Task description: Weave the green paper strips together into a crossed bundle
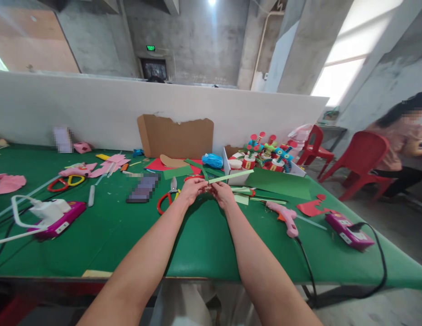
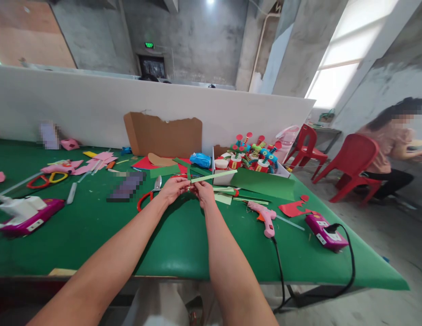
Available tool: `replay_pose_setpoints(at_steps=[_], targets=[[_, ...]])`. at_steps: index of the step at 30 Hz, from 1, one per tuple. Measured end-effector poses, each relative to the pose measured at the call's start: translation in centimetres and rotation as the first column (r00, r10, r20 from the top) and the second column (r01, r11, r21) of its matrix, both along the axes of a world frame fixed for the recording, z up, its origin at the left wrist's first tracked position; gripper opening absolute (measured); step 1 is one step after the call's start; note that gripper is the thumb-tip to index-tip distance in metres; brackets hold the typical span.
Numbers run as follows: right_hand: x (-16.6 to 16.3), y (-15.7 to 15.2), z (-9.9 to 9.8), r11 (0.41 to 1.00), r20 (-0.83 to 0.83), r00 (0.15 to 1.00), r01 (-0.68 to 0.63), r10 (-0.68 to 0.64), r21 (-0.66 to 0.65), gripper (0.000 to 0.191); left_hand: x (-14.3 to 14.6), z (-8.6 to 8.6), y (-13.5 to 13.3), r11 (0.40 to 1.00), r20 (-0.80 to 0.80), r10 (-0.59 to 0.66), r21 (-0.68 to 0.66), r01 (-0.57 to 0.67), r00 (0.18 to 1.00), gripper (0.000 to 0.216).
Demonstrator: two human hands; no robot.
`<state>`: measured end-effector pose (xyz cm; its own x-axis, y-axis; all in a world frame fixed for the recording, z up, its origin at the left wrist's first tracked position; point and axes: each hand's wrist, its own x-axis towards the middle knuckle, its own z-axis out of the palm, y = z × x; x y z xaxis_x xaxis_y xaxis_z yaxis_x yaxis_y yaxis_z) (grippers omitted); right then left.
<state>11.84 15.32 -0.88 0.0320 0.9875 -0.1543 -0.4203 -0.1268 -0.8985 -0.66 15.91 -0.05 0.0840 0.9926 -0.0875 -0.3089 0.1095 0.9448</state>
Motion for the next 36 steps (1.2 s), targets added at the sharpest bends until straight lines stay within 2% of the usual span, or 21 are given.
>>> replay_pose_setpoints(at_steps=[5, 11, 17, 23, 30, 36], targets=[[0.01, -0.15, -0.14, 0.999, -0.064, 0.998, -0.019, 0.021, 0.027, 0.016, 0.09, -0.06, -0.01, 1.0, -0.019, -0.016, 0.016, 0.016, 1.0, 0.028], [0.02, -0.18, -0.18, 0.998, -0.042, 0.998, -0.044, 0.047, 0.053, 0.021, 0.06, 0.03, -0.01, 1.0, -0.019, -0.006, 0.03, 0.007, 1.0, 0.03], [-0.22, -0.35, 0.24, 0.999, -0.049, 0.999, 0.004, -0.003, 0.038, 0.023, 0.16, 0.12, -0.06, 0.999, -0.006, 0.009, 0.033, -0.009, 1.0, 0.031], [-0.03, -0.41, 0.2, 0.996, -0.024, 0.999, -0.028, 0.03, 0.082, 0.024, 0.05, 0.14, -0.21, 0.998, -0.018, 0.005, 0.062, -0.004, 1.0, 0.023], [-0.01, -0.35, 0.1, 0.996, 0.022, 1.0, -0.002, 0.0, 0.088, 0.021, 0.12, 0.18, -0.36, 0.997, -0.019, -0.003, 0.077, 0.004, 1.0, 0.011], [-0.2, -0.34, 0.07, 0.99, 0.044, 0.997, 0.054, -0.061, 0.132, 0.021, 0.0, 0.39, -0.5, 0.996, 0.016, -0.057, 0.068, 0.056, 0.998, 0.012]])
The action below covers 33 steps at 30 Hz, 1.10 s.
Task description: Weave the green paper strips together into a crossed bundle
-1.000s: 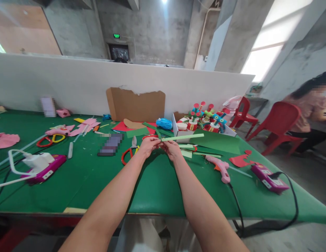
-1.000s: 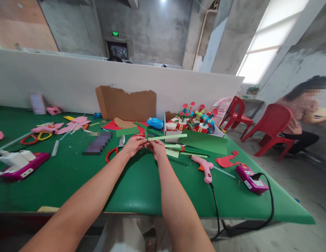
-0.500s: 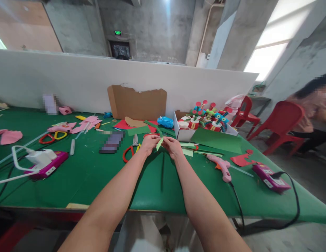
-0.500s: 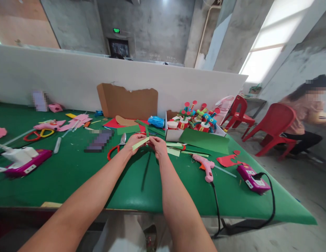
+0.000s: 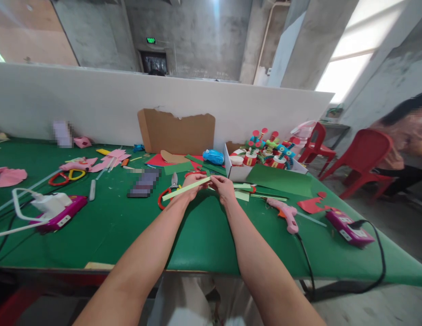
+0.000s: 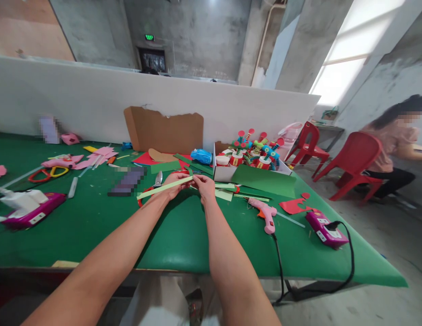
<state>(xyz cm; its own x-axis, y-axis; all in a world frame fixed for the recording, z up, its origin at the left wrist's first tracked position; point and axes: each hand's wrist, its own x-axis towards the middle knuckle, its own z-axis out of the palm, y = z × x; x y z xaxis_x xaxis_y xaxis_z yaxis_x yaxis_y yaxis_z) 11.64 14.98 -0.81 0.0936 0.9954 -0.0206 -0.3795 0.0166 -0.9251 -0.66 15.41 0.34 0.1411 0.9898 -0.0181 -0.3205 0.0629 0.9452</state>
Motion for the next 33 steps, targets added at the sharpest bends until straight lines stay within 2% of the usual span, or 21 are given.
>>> replay_pose_setpoints(at_steps=[8, 13, 18, 24, 27, 33], targets=[[-0.2, 0.2, 0.0, 0.991, 0.06, 0.991, 0.12, -0.123, 0.057, 0.022, 0.1, -0.5, 0.3, 0.998, 0.022, -0.064, 0.017, 0.063, 0.998, 0.025], [-0.3, 0.5, -0.1, 0.981, 0.058, 0.982, 0.174, -0.179, 0.084, 0.025, 0.3, -0.9, 0.2, 0.999, 0.04, -0.033, -0.015, 0.034, 0.999, 0.038], [-0.6, 0.4, -0.2, 0.986, 0.054, 0.99, 0.126, -0.133, 0.104, 0.024, 0.3, -1.3, 0.6, 1.0, 0.054, 0.027, 0.007, -0.027, 0.998, 0.04], [-0.5, 0.0, 0.0, 1.0, 0.028, 0.999, 0.028, -0.028, 0.008, 0.023, -0.1, -1.8, 1.3, 0.995, -0.038, 0.076, 0.063, -0.073, 0.996, 0.039], [-0.5, 0.0, 0.0, 1.0, 0.034, 0.999, 0.022, -0.022, -0.019, 0.021, -0.1, -1.7, 1.1, 0.993, -0.077, 0.08, 0.088, -0.073, 0.994, 0.036], [-0.5, 0.3, -0.4, 0.999, 0.006, 0.999, 0.032, -0.031, -0.03, 0.018, 0.0, -1.0, 0.6, 0.988, -0.105, 0.148, 0.058, -0.143, 0.983, 0.034]])
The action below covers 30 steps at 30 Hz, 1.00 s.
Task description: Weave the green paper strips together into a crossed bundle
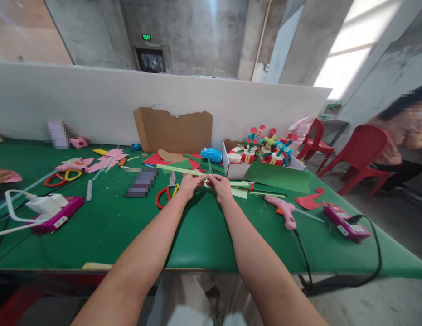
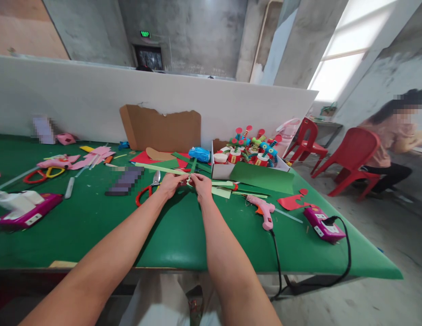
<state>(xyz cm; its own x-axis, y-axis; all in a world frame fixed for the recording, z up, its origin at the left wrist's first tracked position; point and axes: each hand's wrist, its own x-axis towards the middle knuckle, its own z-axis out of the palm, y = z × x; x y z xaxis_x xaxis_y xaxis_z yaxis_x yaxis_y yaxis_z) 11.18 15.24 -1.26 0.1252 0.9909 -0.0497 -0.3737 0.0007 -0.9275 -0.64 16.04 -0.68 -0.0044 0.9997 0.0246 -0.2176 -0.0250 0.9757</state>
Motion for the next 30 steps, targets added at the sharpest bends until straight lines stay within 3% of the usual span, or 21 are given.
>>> replay_pose_setpoints(at_steps=[10, 24, 30], targets=[[-0.17, 0.23, -0.07, 0.999, -0.016, 0.999, 0.044, -0.044, -0.001, 0.018, 0.0, 0.4, -0.14, 0.996, 0.031, 0.017, -0.091, -0.014, 0.999, 0.033], [-0.16, 0.12, 0.03, 0.997, 0.092, 0.994, 0.051, -0.057, 0.063, 0.021, 0.4, 0.05, -0.41, 0.996, 0.044, -0.029, -0.085, 0.032, 0.999, 0.045], [-0.27, 0.1, -0.16, 0.998, 0.062, 0.998, 0.014, -0.018, 0.056, 0.023, 0.13, -0.28, -0.08, 0.993, 0.096, -0.018, -0.113, 0.029, 0.995, 0.046]])
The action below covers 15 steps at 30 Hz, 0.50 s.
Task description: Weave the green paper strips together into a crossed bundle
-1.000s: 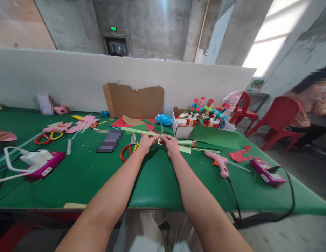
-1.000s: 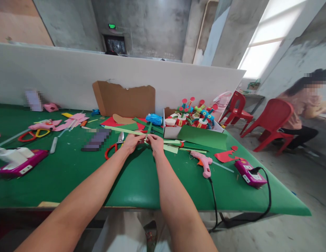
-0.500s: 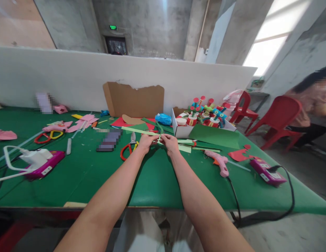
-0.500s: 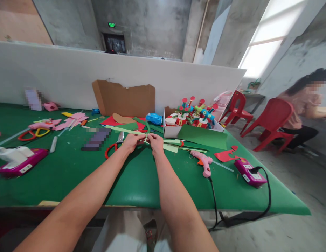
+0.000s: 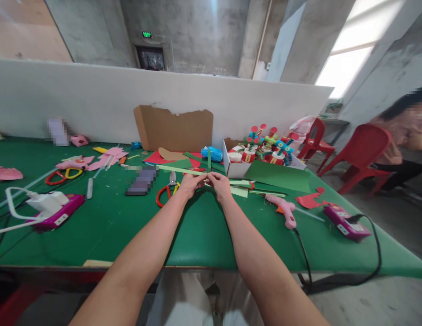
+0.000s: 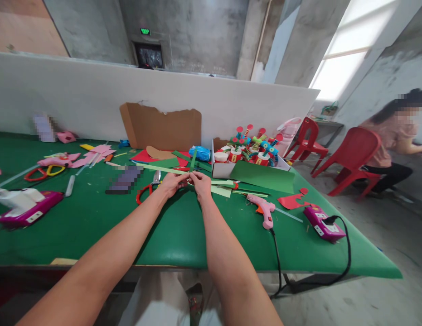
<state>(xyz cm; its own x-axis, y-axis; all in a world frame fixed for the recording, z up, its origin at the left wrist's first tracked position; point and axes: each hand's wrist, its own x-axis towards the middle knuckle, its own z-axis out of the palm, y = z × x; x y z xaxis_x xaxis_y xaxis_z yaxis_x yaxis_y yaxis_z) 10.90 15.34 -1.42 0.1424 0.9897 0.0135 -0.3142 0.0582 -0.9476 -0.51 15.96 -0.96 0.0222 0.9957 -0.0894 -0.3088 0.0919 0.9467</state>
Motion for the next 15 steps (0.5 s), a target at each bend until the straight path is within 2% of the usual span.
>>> replay_pose_setpoints(at_steps=[8, 15], targets=[[-0.16, 0.05, -0.03, 1.0, 0.022, 1.0, -0.013, 0.013, -0.01, 0.028, -0.37, -0.17, 0.49, 1.0, -0.017, -0.022, 0.008, 0.022, 1.0, 0.035], [-0.16, -0.33, 0.14, 1.0, 0.079, 0.997, -0.008, 0.008, -0.002, 0.02, -0.24, -0.46, 0.66, 0.999, -0.036, 0.006, 0.035, -0.004, 0.999, 0.03]])
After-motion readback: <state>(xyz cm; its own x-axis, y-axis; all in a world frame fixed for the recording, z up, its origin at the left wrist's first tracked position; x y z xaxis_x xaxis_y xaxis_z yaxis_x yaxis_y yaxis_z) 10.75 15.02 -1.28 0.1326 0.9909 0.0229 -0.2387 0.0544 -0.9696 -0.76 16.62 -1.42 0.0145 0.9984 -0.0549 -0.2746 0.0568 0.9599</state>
